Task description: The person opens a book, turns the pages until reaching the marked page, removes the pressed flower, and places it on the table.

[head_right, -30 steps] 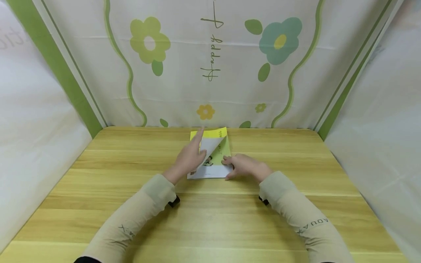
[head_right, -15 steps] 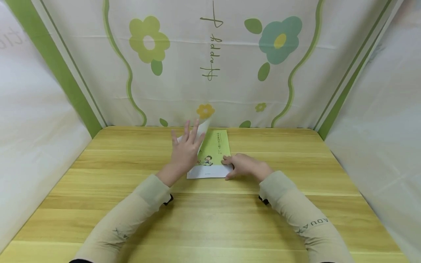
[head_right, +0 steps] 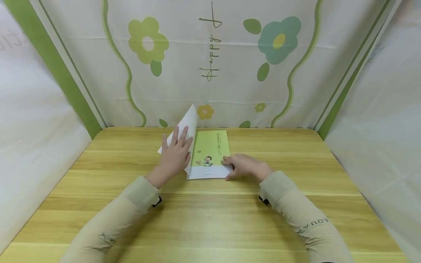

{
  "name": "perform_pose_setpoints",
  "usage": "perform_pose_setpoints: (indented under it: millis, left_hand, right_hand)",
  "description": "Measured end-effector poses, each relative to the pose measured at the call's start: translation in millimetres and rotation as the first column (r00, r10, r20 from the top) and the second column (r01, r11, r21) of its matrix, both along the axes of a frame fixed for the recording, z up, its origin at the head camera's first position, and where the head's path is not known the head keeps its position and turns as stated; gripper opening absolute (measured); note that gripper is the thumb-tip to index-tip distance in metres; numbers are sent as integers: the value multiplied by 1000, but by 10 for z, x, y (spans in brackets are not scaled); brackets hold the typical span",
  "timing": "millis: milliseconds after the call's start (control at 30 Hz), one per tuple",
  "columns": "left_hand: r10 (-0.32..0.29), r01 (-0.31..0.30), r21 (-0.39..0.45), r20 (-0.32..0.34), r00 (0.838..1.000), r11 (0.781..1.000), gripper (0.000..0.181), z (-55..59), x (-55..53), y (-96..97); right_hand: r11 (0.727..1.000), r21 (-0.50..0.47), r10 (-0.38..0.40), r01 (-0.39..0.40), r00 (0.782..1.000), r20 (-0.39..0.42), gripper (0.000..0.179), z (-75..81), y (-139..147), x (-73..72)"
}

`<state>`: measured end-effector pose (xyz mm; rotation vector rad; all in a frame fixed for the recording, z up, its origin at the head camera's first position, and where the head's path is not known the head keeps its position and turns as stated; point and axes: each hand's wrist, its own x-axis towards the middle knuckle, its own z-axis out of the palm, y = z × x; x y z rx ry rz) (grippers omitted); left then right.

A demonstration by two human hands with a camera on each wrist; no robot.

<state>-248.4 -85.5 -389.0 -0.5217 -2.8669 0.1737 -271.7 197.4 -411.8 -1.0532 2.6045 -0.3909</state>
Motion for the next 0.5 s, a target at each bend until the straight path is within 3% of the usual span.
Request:
perform_pose_setpoints:
  millis: [133, 233, 500]
  left_hand:
    - [2, -2, 2, 71, 997, 1000, 61, -32, -9, -109]
    - [-33, 26, 48, 153, 988, 999, 59, -51, -12, -191]
    - [-123, 81, 132, 349, 929, 988, 58, -100, -39, -410]
  right_hand:
    - [1000, 0, 8, -8, 1000, 11, 72, 9, 12, -5]
    - [1000, 7, 15, -15, 1000, 19, 72, 15, 20, -9]
    - [1000, 1, 21, -21, 999, 34, 69, 21, 41, -19]
